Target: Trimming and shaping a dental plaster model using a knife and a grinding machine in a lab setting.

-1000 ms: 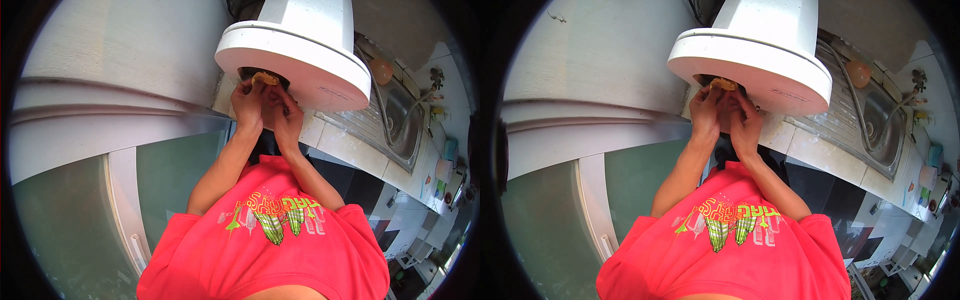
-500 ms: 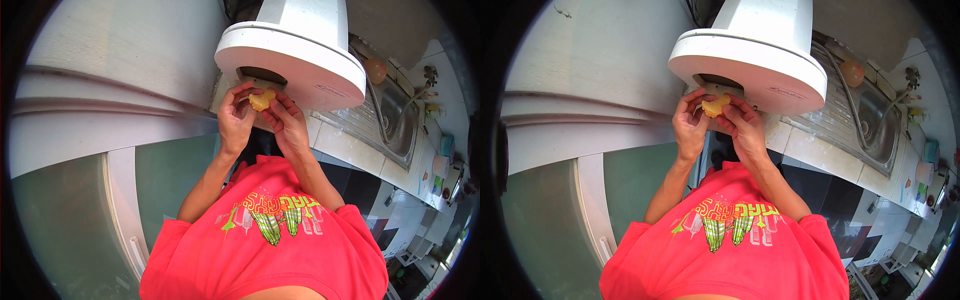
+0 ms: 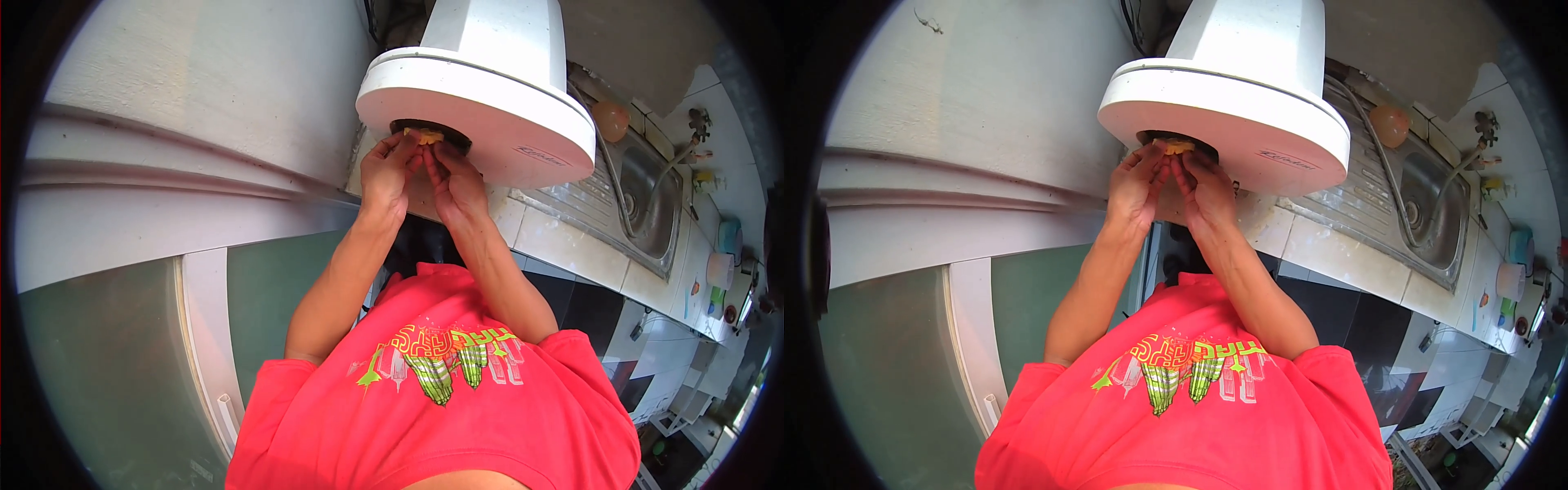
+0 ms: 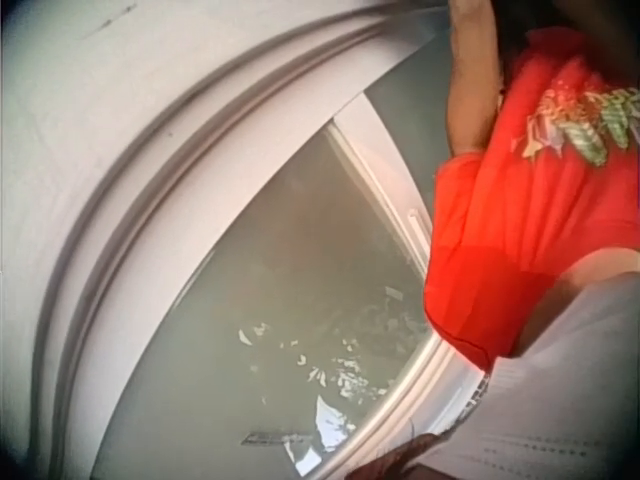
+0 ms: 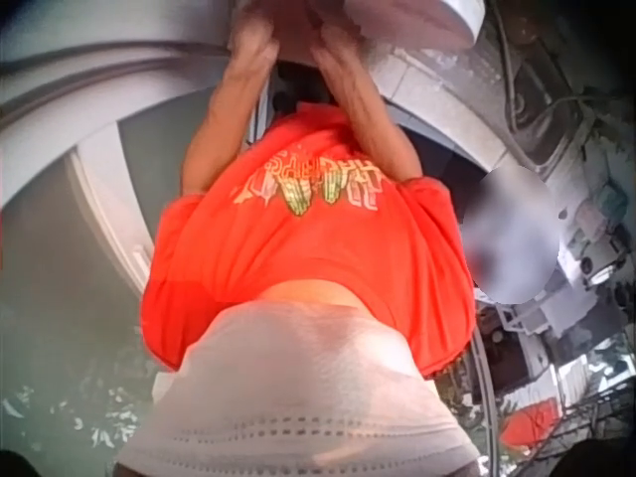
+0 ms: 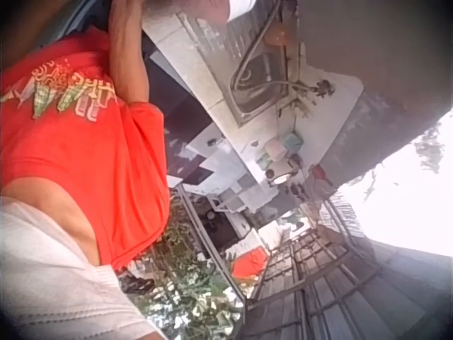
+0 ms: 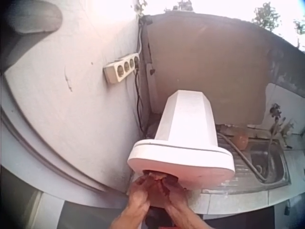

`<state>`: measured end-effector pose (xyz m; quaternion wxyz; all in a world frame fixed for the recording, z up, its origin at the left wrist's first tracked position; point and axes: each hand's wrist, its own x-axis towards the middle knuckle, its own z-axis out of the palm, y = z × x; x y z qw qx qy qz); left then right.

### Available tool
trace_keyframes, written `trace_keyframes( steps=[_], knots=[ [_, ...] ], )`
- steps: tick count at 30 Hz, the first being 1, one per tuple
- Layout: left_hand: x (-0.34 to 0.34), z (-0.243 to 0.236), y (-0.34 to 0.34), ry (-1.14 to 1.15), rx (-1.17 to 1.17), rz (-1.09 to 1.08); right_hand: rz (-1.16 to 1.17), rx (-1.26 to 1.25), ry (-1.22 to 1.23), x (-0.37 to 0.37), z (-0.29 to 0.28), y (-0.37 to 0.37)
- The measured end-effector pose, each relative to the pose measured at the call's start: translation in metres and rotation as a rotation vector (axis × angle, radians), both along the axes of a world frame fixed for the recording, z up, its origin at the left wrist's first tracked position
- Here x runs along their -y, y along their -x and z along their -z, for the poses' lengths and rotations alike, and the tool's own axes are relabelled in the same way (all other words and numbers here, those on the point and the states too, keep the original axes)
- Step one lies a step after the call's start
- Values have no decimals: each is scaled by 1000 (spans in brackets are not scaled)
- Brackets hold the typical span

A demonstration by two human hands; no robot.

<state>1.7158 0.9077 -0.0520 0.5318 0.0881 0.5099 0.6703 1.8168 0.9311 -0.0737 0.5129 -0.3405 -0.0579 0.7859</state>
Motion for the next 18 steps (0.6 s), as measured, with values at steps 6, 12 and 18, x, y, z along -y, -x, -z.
trace_keyframes(
  steps=[6,12,18],
  knots=[
    [-9,5,6,67,192,-30,76,21,7,3,-5,9],
    [-13,6,1,81,266,-79,109,66,26,3,2,8],
    [-15,19,6,91,315,-88,98,86,33,6,1,7]
  ],
)
